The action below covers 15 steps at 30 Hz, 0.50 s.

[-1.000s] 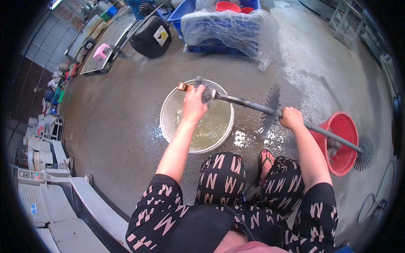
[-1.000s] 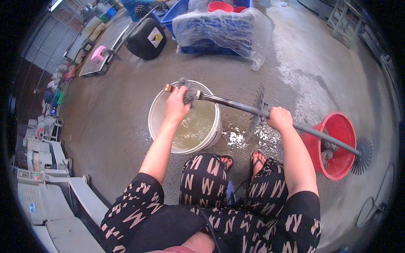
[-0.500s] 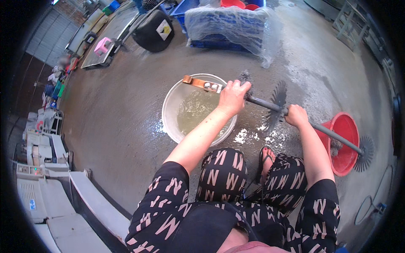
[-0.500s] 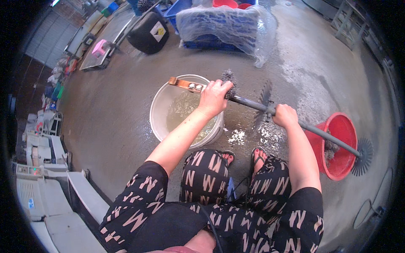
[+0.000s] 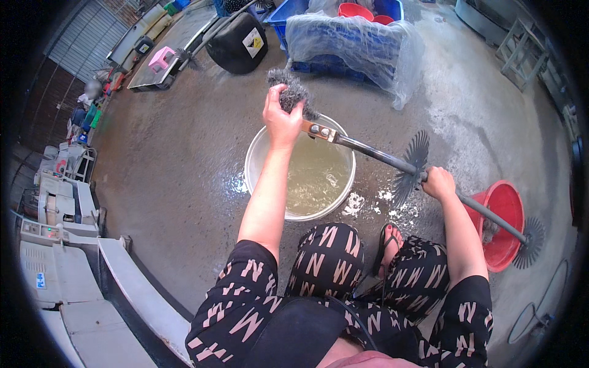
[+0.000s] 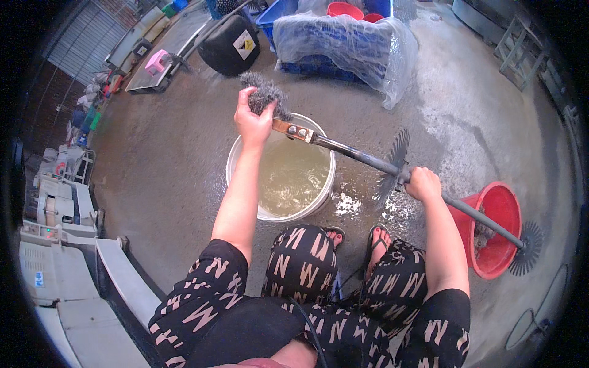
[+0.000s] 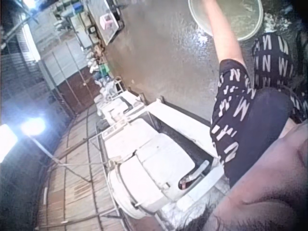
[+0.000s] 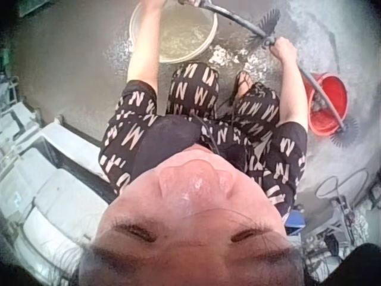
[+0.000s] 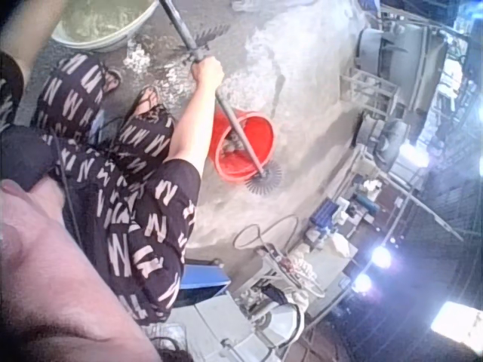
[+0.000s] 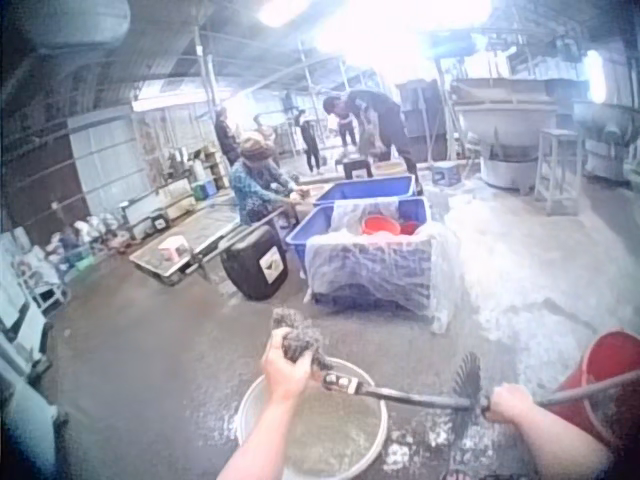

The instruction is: The person sits on a small stool and scrubs a long-handled floor brush with a small grey scrubbing pad. They repeatedly dip the pad into a white bucket of water and scrub the brush head, which rests on the floor. The person also briefly handles a red bucket and a metal scraper tool.

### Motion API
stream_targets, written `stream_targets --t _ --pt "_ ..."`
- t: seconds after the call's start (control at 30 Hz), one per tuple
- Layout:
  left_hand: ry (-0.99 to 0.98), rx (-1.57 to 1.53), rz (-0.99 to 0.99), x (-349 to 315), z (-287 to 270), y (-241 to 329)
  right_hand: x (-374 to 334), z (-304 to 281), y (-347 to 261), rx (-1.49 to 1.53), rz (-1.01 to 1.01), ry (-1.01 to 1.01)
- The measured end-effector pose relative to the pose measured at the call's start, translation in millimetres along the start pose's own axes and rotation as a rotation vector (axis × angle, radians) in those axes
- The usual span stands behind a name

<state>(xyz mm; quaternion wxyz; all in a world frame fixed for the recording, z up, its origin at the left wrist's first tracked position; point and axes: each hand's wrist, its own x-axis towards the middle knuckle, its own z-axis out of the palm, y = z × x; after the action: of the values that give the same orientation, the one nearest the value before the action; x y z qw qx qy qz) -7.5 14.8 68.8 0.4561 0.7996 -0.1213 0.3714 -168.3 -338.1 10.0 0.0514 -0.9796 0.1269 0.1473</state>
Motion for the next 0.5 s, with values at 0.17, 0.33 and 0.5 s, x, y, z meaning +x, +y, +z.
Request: stream_targets --t 0.17,0.33,0.5 --pt "-0.375 0.197 0.057 -30.7 19.1 -14.5 0.2 -2.9 -8.1 -0.007 -0.021 -0.004" --pt "-0.524 0.152 -0.053 -72.7 -11.3 0.4 -0.2 8.3 3.7 -0.017 0.003 0.041" --pt "-0.366 0.125 -0.002 -17.2 -8.5 3.8 4.1 7.6 1.1 0.005 -0.004 0.042"
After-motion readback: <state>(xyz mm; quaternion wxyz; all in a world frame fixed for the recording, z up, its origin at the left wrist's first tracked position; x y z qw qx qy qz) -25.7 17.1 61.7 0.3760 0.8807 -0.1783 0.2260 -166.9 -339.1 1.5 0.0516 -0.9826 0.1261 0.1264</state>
